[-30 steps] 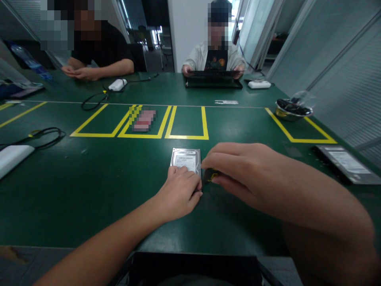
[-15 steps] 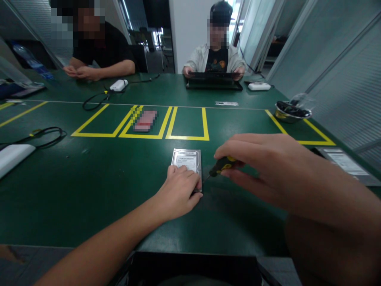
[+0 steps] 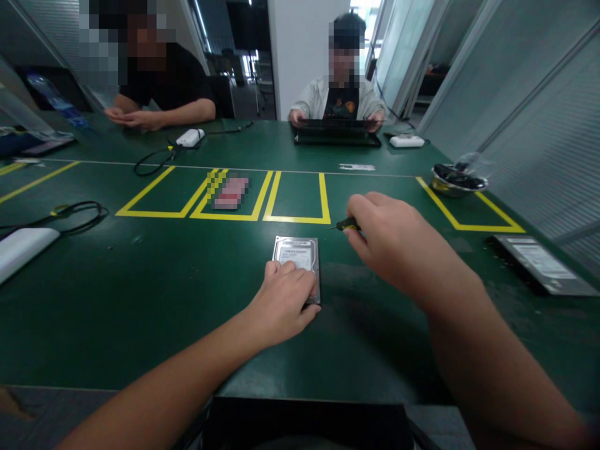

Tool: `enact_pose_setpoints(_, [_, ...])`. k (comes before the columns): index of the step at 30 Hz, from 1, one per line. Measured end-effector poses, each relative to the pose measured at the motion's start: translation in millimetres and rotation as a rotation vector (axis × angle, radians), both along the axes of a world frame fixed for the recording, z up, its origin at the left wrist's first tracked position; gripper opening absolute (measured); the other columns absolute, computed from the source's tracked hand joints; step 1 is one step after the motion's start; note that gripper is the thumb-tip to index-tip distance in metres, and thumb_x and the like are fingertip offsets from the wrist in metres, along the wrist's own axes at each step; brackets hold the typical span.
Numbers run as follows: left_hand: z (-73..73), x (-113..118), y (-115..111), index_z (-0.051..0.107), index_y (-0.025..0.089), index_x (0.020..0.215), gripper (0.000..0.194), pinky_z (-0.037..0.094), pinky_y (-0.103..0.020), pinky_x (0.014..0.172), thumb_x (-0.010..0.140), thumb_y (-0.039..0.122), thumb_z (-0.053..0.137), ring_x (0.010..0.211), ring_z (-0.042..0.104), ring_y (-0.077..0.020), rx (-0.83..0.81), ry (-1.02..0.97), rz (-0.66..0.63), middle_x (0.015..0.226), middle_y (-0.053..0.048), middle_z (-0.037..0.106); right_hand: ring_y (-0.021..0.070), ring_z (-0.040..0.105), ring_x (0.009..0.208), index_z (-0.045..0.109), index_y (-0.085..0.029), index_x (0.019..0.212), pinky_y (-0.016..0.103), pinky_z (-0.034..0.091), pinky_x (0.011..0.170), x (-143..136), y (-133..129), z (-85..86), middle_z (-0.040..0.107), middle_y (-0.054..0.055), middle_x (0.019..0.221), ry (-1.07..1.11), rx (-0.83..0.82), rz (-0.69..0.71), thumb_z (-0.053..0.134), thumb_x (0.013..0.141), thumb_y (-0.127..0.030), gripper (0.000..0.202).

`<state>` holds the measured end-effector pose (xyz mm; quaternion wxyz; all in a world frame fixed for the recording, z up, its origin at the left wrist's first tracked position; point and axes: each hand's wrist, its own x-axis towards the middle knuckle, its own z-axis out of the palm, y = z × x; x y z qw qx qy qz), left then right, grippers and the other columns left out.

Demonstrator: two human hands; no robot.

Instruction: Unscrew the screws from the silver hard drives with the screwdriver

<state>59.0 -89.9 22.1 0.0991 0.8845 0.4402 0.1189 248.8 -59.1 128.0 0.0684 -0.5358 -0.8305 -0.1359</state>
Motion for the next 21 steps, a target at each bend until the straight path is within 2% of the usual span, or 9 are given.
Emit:
enact_pose_setpoints(5, [0.8,-1,-1,0.052,0.020,0.084,0.023,0.025,-0.039,0.076,0.082,0.037,0.067,0.087,0.051,-0.0255,0.019,-0.029,-0.008,0.086,-0.004,0.065,0.0200,0.059,0.073,0.052,-0.015,0.099,0.029,0.032,0.055,-9,6,-11.4,0.060,0.009,0.094,-0.073,-0.002,-0.050,0.047,0.090,-0.010,0.012])
enact_pose_setpoints(10, [0.5,-3,0,0.053,0.020,0.084,0.026,0.025,-0.039,0.076,0.082,0.042,0.066,0.085,0.051,-0.0248,0.028,-0.092,-0.012,0.083,-0.004,0.065,0.0211,0.064,0.073,0.051,-0.015,0.100,0.028,0.031,0.051,-13,24,-32.5,0.059,0.011,0.096,-0.095,0.031,-0.080,0.042,0.092,-0.010,0.013])
enact_pose_setpoints(14, [0.6,-5,0,0.055,0.020,0.088,0.030,0.028,-0.039,0.078,0.089,0.050,0.057,0.084,0.052,-0.0245,0.072,-0.195,0.024,0.082,-0.004,0.063,0.0226,0.065,0.080,0.050,-0.014,0.104,0.028,0.041,0.057,-17,41,-53.6,0.059,0.012,0.100,-0.069,0.012,-0.126,0.039,0.094,-0.012,0.014])
enact_pose_setpoints(19, [-1.0,-7,2,0.056,0.020,0.087,0.028,0.029,-0.040,0.078,0.094,0.045,0.049,0.081,0.053,-0.0235,0.145,-0.256,0.100,0.078,-0.003,0.061,0.0264,0.062,0.097,0.051,-0.013,0.110,0.032,0.049,0.073,-18,55,-78.7,0.056,0.014,0.109,0.002,-0.061,-0.112,0.036,0.096,-0.014,0.020])
enact_pose_setpoints(21, [-2.1,-7,3,0.056,0.019,0.087,0.027,0.030,-0.040,0.078,0.095,0.044,0.048,0.081,0.053,-0.0231,0.176,-0.266,0.118,0.079,-0.003,0.061,0.0265,0.063,0.095,0.051,-0.014,0.114,0.033,0.050,0.074,-17,58,-87.0,0.056,0.015,0.110,0.017,-0.101,-0.122,0.037,0.096,-0.016,0.023])
